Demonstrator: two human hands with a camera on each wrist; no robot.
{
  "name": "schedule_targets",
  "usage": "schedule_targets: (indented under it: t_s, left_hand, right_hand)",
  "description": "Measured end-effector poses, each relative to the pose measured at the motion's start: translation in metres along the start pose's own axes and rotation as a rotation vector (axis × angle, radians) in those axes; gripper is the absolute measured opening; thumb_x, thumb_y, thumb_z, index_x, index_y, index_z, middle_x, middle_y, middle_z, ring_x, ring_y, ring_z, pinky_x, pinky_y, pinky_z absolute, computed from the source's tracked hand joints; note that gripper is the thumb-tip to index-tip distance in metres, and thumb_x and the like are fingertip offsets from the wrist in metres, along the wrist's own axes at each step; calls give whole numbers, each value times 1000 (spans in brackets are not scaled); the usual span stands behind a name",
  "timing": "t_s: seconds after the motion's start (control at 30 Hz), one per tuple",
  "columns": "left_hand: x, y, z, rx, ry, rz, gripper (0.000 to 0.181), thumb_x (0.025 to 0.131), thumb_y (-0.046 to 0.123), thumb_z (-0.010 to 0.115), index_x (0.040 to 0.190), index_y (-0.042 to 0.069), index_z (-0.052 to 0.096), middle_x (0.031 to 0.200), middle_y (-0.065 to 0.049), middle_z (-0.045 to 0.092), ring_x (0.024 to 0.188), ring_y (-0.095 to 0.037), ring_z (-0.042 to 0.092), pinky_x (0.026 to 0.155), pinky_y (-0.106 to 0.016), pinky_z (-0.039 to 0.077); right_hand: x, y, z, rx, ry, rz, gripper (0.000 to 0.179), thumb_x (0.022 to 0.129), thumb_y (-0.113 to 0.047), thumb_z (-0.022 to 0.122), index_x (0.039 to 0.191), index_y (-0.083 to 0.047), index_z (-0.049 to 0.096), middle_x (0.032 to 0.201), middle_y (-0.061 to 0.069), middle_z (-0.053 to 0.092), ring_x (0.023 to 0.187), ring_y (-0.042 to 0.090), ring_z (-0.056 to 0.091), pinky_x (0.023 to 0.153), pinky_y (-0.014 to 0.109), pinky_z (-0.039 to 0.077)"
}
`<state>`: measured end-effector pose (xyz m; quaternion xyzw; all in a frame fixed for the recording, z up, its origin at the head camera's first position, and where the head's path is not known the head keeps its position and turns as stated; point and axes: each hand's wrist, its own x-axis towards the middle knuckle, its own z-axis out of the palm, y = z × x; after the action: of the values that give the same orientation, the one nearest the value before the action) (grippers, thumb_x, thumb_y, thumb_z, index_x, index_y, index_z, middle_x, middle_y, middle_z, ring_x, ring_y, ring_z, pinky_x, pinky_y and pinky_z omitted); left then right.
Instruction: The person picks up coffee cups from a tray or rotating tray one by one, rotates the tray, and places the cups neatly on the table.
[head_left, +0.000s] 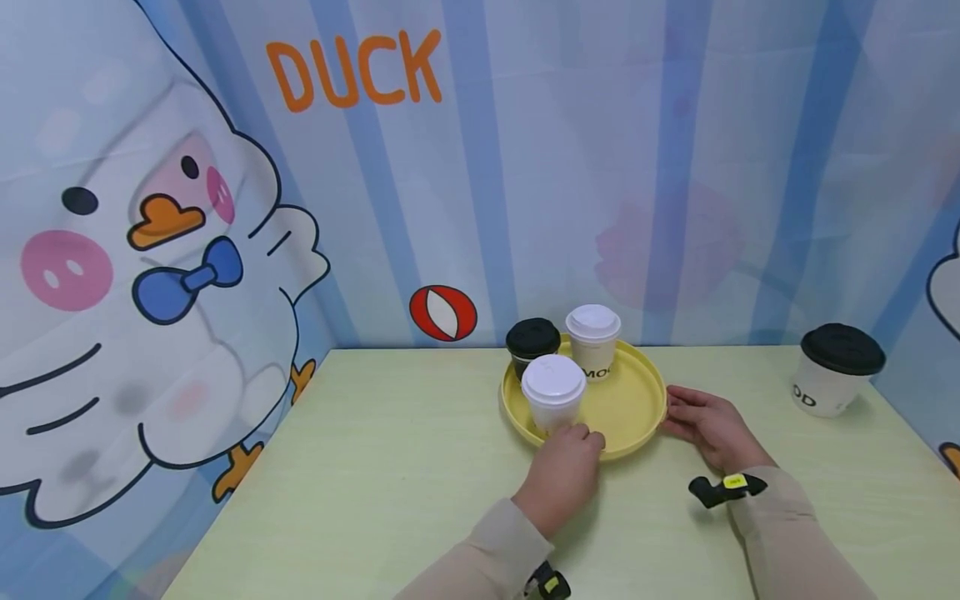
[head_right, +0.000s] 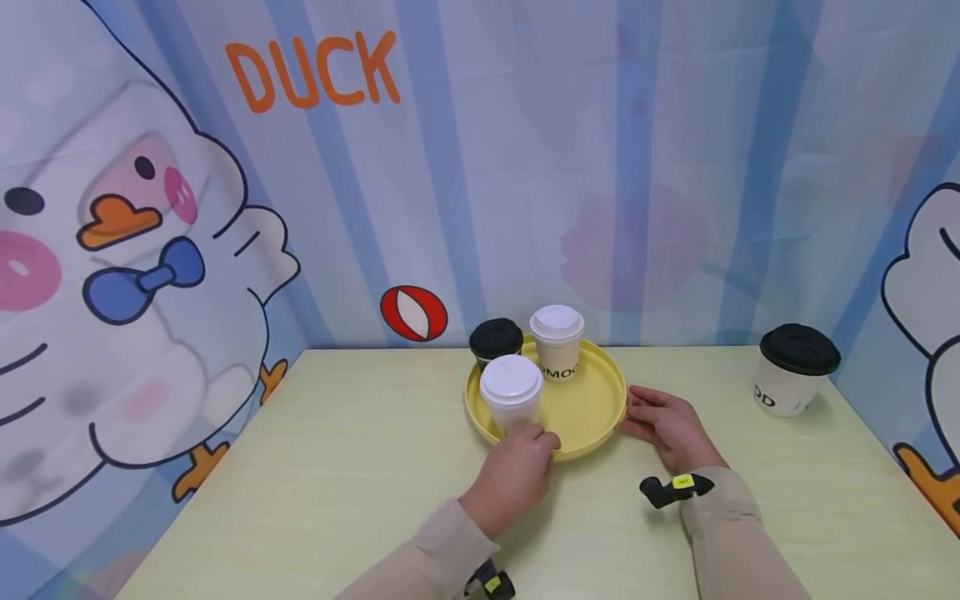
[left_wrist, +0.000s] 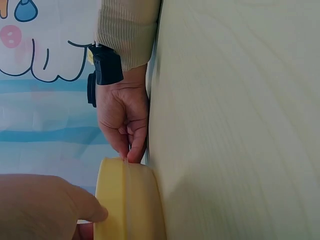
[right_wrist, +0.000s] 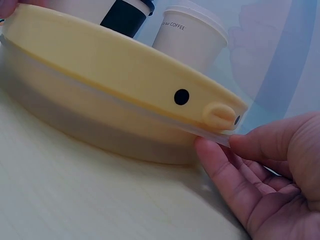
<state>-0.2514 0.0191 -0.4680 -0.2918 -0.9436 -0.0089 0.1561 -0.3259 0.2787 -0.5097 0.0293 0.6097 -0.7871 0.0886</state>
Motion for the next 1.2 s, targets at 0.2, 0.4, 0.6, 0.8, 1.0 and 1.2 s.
schedule_targets:
  t_s: [0.2,0.4,0.6,0.8,1.0,1.2]
  left_hand:
    - [7,9,-7,17,12,-10,17,97,32,67,103,17,72,91,5,64,82,-11,56,75,-23,48]
    - [27,28,-9,-35,-83,-83,25,99,38,64,114,19,70,102,6,65,89,-10,58,80,-23,53]
    - [43,37,1,-42,-98,-113,21,98,38,65,110,22,72,98,8,65,87,-9,58,76,-23,53]
    - [48,41,6,-27,-125,-140,15,97,35,68,105,23,74,92,9,64,83,-9,57,71,-23,51]
    - [48,41,8,-6,-129,-121,11,98,30,67,103,24,75,92,9,65,82,-9,58,70,-23,51]
    - [46,39,4,3,-150,-104,11,99,29,66,104,24,74,92,9,65,83,-9,57,71,-23,50]
  right_hand:
    - [0,0,0,-16,6,-7,65,100,4,55,156,9,23,101,-9,68,93,7,71,87,30,59]
    - [-1,1,0,-23,20,2,64,100,2,56,156,8,24,103,-9,68,94,7,71,88,31,59]
    - [0,2,0,-18,14,3,66,100,2,57,157,6,24,105,-7,66,95,8,71,89,31,58]
    - [-1,0,0,-26,6,1,65,101,2,56,157,6,23,107,-7,66,96,8,70,89,31,58]
    - [0,0,1,-19,4,5,65,101,3,55,157,7,23,106,-6,66,95,8,70,89,31,58]
    - [0,1,-1,-3,10,11,66,100,5,55,157,7,22,104,-7,67,95,8,70,90,32,58]
